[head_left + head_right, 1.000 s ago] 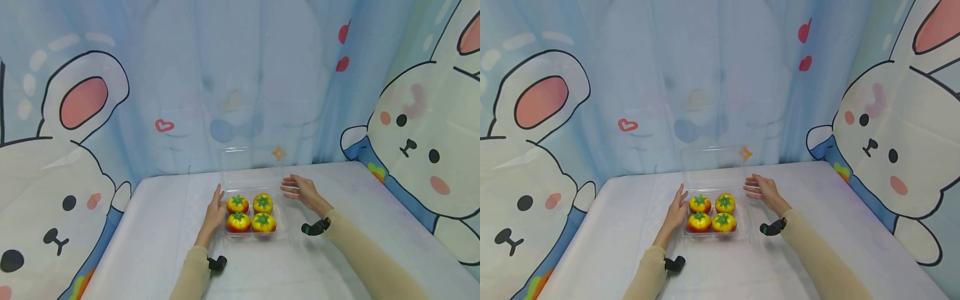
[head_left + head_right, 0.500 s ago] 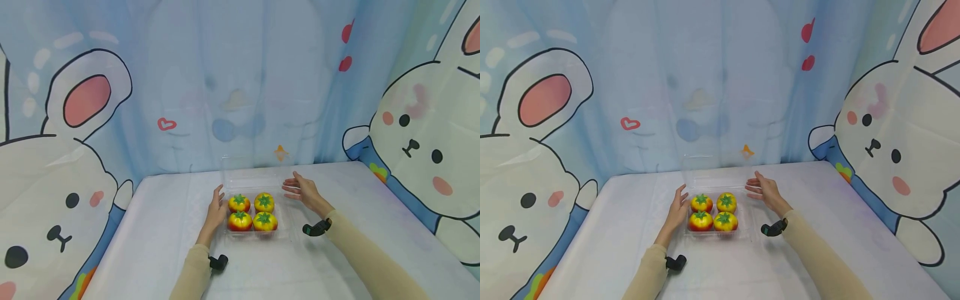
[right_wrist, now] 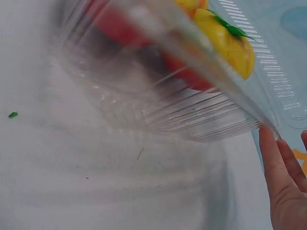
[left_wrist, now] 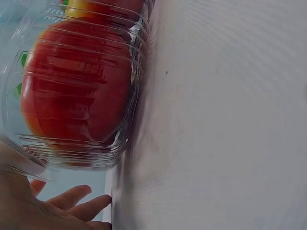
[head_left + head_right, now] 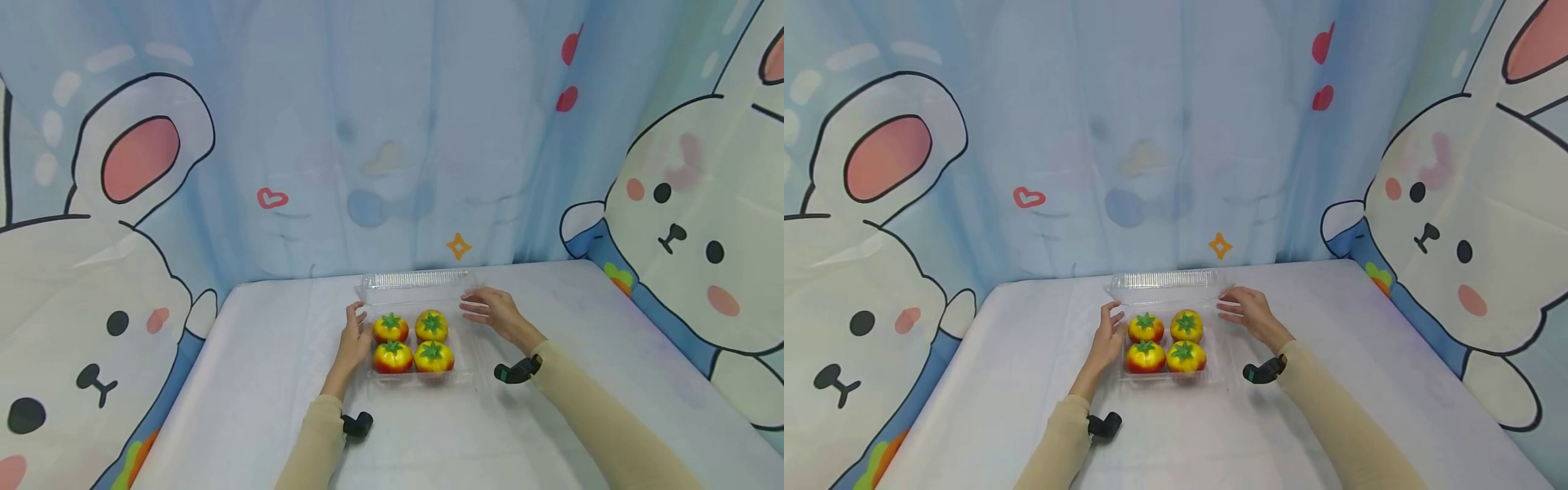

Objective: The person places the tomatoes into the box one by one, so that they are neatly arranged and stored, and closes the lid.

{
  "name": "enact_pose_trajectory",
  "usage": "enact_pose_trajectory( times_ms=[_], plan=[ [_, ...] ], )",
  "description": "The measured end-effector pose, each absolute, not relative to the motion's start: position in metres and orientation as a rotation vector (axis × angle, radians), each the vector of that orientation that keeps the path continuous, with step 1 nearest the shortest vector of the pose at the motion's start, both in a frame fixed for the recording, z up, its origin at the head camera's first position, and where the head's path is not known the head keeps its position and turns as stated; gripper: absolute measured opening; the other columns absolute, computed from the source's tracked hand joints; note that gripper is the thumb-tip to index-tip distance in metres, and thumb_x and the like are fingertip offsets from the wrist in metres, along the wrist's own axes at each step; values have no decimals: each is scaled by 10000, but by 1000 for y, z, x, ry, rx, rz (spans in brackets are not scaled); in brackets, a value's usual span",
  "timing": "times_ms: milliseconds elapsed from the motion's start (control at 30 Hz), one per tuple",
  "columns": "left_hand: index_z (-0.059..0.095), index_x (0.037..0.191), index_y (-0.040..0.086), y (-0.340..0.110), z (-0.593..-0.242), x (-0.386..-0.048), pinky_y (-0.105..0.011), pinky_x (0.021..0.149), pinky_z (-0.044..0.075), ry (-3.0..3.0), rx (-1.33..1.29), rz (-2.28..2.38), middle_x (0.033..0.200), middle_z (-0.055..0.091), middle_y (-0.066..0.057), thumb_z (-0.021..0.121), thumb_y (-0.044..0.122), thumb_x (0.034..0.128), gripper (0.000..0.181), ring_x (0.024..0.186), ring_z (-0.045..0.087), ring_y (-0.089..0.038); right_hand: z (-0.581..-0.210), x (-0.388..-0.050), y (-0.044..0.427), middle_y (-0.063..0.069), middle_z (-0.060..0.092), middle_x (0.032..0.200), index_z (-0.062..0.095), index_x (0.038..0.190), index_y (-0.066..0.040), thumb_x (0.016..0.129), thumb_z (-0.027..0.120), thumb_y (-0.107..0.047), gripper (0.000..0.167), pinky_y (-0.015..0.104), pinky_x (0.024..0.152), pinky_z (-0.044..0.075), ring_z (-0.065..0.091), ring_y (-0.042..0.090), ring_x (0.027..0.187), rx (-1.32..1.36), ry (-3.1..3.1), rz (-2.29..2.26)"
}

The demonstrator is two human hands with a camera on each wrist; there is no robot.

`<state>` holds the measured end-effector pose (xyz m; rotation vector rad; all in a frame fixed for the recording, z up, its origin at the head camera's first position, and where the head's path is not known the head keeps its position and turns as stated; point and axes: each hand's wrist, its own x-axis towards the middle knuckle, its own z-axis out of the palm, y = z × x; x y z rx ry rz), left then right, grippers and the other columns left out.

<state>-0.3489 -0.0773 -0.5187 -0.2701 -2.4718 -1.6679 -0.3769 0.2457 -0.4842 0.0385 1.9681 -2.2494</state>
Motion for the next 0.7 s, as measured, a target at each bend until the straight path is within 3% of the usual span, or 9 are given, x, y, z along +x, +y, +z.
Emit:
enact_pose_trajectory(
  times_ms=[200,433,633,700],
  plan=[
    [273,1433,98,-78,-519,-351,-556,1113,339,-2458,-288,-1680,1454,407,-338,412,69,991,465,1344,429,-441,-485,-376,247,314,379,1460,362,1411,113,1056,407,-189,468,412,967,503,513,402,1285,41,1970,-2221],
    [246,1535,86,-79,-519,-350,-561,1109,346,-2454,-250,-1682,1473,406,-303,432,82,996,570,1315,451,-467,-488,-376,249,328,350,1491,419,1357,70,1056,403,-220,417,403,945,522,497,419,1295,36,1991,-2187],
    [393,1470,36,-78,-522,-349,-527,1098,380,-2319,-277,-1701,1462,434,-277,474,11,950,527,1304,466,-454,-490,-375,251,323,309,1522,69,1546,56,1084,314,-232,598,437,987,487,501,410,1293,71,2016,-2129],
    [421,1454,31,-78,-524,-349,-522,1097,383,-2265,-306,-1715,1468,432,-260,482,-21,929,532,1314,454,-451,-491,-375,252,315,310,1525,39,1550,50,1084,321,-264,629,441,988,487,546,383,1256,92,2013,-2123]
  ],
)
